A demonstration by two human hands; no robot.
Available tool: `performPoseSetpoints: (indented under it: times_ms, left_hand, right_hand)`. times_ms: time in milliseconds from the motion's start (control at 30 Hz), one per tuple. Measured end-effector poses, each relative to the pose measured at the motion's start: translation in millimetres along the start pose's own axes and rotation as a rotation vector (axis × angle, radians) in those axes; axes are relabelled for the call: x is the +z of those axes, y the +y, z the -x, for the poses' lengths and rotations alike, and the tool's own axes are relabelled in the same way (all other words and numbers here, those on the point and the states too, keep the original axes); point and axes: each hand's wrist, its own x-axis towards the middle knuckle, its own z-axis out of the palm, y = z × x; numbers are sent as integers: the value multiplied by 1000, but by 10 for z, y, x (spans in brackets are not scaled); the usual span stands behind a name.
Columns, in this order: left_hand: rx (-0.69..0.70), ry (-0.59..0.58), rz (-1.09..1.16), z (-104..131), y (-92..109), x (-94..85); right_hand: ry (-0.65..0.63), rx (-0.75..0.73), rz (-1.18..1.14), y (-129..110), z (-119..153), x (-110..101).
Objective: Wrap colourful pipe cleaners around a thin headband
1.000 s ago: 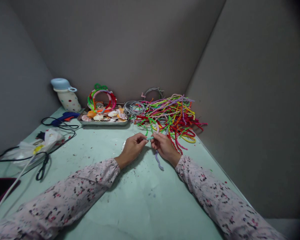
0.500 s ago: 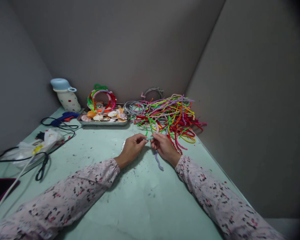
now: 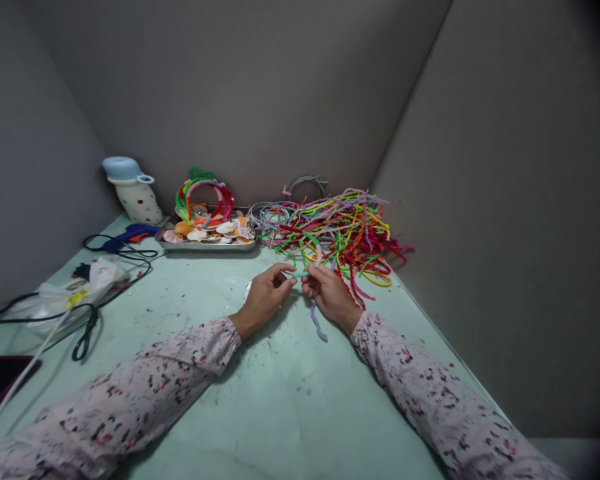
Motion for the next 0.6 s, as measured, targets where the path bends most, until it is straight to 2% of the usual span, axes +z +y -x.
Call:
performPoseSetpoints:
  times_ms: [300,467,600]
  left_hand:
    - [10,142,47,6,-7,3]
    - [-53,-54,45,-8,-43,-2]
    - [-77,-38,54,-42,-75,-8]
  right_hand:
    - [42,-59,-29,-16,-19,-12]
    - [25,-80,-7,-14,-9,-4]
    - [-1,-77,49,-5,17,15]
